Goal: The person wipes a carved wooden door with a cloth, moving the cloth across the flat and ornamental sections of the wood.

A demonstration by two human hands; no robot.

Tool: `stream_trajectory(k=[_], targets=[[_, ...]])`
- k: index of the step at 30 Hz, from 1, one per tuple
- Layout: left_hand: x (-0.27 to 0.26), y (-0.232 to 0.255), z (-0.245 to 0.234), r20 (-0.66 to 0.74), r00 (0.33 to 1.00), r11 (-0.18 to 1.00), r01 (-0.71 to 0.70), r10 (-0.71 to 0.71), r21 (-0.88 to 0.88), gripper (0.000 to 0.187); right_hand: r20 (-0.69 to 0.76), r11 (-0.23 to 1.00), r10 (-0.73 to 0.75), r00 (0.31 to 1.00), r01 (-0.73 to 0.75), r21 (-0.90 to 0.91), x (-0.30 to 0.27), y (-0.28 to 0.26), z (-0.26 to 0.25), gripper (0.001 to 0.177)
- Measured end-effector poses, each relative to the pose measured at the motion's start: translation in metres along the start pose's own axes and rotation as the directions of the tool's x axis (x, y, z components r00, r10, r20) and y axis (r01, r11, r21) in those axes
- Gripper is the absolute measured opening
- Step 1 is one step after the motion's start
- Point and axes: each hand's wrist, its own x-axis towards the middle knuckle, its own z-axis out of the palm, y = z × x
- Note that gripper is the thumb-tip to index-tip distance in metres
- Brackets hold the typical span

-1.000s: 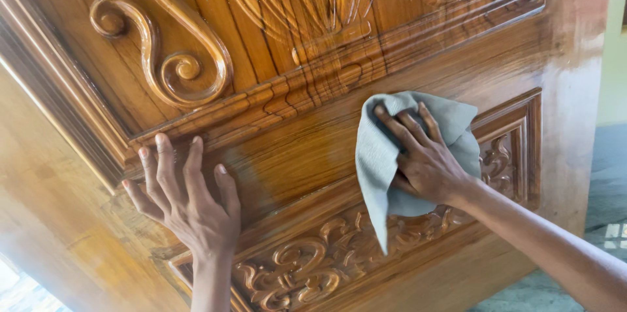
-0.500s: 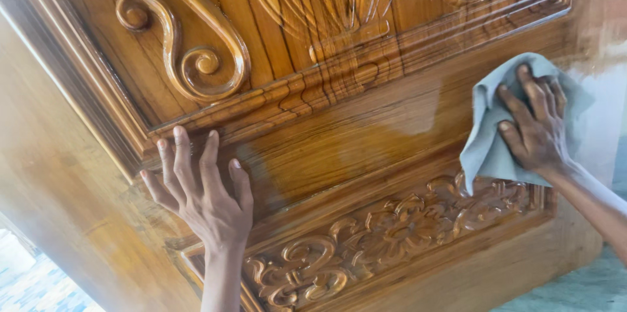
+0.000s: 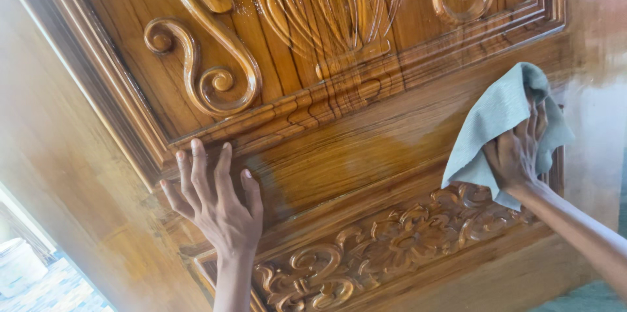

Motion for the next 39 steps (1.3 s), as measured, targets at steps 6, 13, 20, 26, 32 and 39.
stream_trajectory(k=[6,13,20,26,32,39], targets=[[0.0,0.0,0.0,-0.01,1.0,1.0,-0.003,0.003,0.0,0.04,0.068,0.994,-0.112,0.991,0.111,0.013,-0.006,-0.035,0.009,0.07],[0.001,0.0,0.0,-0.009,1.0,1.0,0.004,-0.004,-0.001,0.041,0.184,0.947,-0.321,0.929,0.314,0.066,-0.04,-0.076,0.035,0.072],[0.001,-0.002,0.0,-0.008,1.0,1.0,-0.003,0.003,-0.016,0.041,0.361,0.837,-0.54,0.761,0.533,0.128,-0.052,-0.082,0.047,0.042],[0.0,-0.001,-0.003,-0.002,1.0,1.0,-0.011,0.011,-0.025,0.042,0.303,0.861,-0.486,0.819,0.508,0.008,-0.016,-0.025,0.027,0.051],[0.0,-0.001,-0.002,0.004,1.0,1.0,-0.008,0.009,-0.021,0.041,0.185,0.984,-0.16,0.97,0.172,-0.05,-0.004,0.034,-0.009,0.07],[-0.001,-0.001,-0.003,0.008,1.0,1.0,-0.012,0.012,-0.028,0.039,0.078,0.999,0.021,0.997,-0.017,-0.05,-0.017,0.062,-0.017,0.076]])
